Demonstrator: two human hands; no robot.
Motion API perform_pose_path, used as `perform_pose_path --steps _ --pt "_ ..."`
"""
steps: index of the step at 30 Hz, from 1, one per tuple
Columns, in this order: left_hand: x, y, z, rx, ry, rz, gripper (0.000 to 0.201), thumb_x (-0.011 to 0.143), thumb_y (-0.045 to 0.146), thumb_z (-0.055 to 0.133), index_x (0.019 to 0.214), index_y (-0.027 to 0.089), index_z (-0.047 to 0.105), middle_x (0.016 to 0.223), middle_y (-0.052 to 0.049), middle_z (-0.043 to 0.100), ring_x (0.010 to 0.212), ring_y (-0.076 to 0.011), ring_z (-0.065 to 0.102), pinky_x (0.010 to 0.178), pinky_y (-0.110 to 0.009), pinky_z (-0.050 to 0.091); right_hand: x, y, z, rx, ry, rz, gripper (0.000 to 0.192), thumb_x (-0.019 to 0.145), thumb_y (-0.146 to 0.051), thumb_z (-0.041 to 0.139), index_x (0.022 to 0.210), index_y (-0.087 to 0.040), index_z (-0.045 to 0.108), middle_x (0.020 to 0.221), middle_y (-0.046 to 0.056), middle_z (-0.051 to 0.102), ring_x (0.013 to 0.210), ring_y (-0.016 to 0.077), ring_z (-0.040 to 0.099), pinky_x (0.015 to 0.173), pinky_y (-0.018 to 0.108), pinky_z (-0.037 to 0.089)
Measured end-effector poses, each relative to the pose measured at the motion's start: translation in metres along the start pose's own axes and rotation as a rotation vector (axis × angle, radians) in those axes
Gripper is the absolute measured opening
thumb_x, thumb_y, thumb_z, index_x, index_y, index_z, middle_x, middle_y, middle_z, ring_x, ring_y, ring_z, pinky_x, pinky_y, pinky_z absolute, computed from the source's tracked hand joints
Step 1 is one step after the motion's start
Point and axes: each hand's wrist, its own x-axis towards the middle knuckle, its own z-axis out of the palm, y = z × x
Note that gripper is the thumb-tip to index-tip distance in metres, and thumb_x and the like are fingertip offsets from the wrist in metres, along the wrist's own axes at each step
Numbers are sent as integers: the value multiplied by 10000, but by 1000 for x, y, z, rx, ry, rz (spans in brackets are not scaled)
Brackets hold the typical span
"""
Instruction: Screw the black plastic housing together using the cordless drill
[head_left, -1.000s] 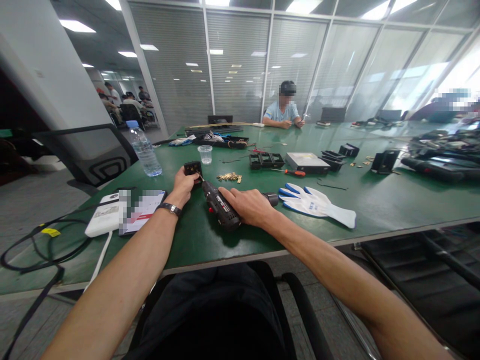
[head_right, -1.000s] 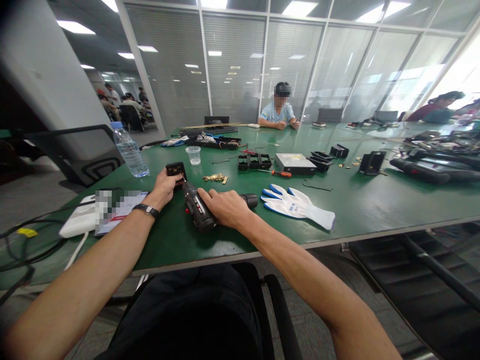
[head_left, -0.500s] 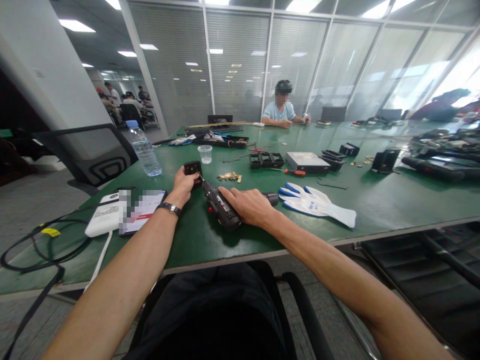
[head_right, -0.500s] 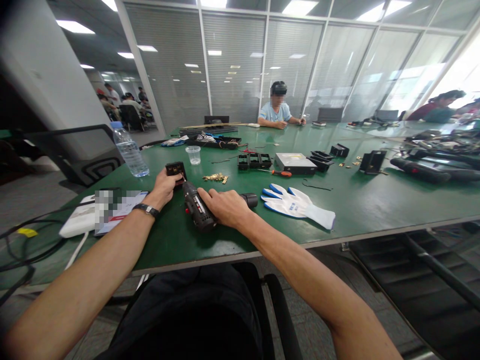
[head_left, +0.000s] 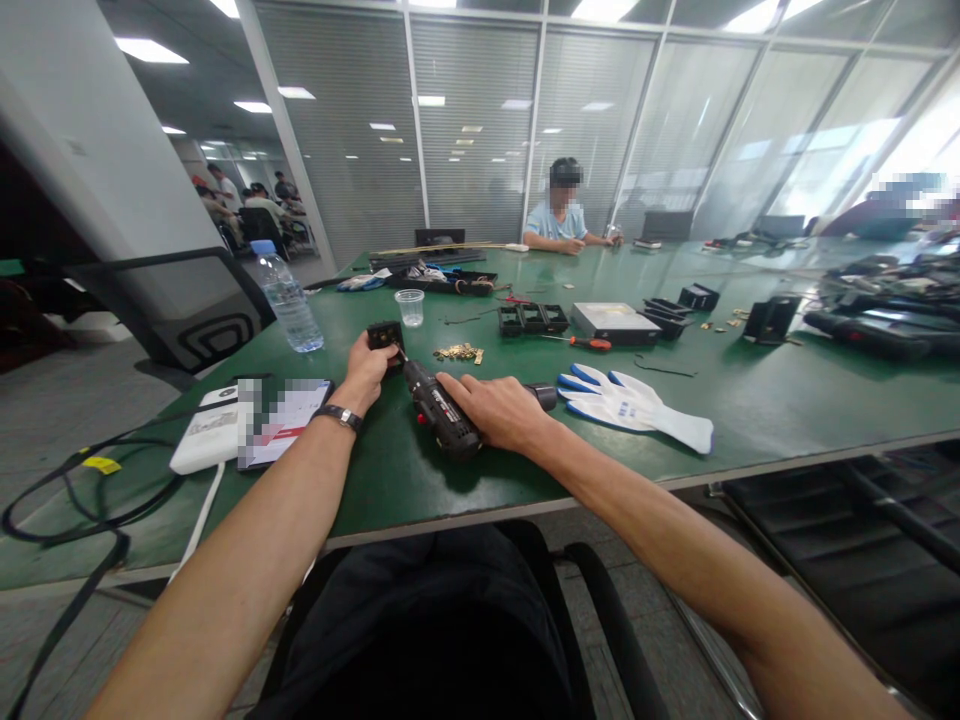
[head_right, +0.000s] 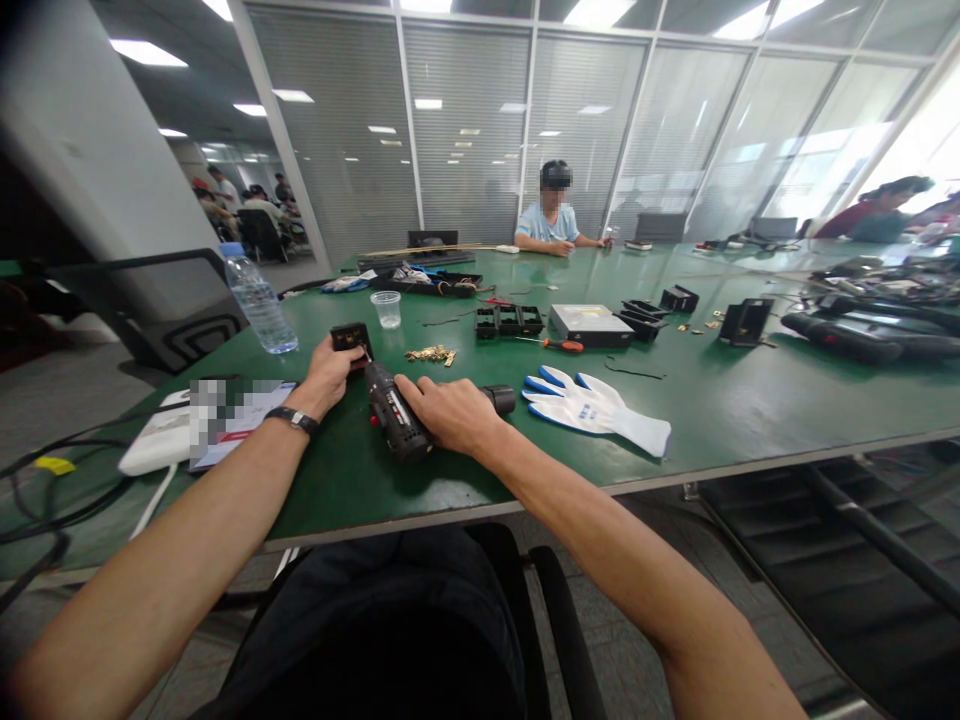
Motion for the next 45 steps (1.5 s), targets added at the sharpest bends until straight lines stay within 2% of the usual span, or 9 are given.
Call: perform_pose_path --steps 9,20,26,36,45 --pt "-2 2 1 -3 -1 -3 339 583 104 651 906 181 587 811 -16 629 682 -137 604 671 -304 511 1 0 1 -7 2 0 659 896 -299 455 1459 -207 126 1168 148 581 858 272 649 685 361 481" --pt "-1 1 1 -2 0 -4 352 582 101 652 918 181 585 816 -18 632 683 -141 606 673 -308 512 0 1 3 3 18 -6 675 892 -304 459 1461 -217 107 1157 141 584 848 263 647 683 350 477" --pt "-2 2 1 -5 -3 -2 345 582 98 648 911 175 579 814 -15 632 680 -141 608 659 -301 513 0 1 3 0 55 -5 747 871 -298 486 1478 -212 58 1134 129 599 790 265 651 648 360 485" --pt "-2 3 1 -3 7 10 336 582 88 647 902 169 581 807 -15 629 681 -137 609 650 -294 517 0 1 2 6 36 -6 781 858 -311 511 1483 -215 53 1150 134 592 813 270 651 661 362 487" --pt "-1 1 1 1 4 14 351 577 89 642 914 171 587 813 -16 631 681 -137 606 636 -284 513 0 0 4 -18 33 -10 733 882 -317 477 1483 -218 69 1152 135 587 815 273 651 661 363 486"
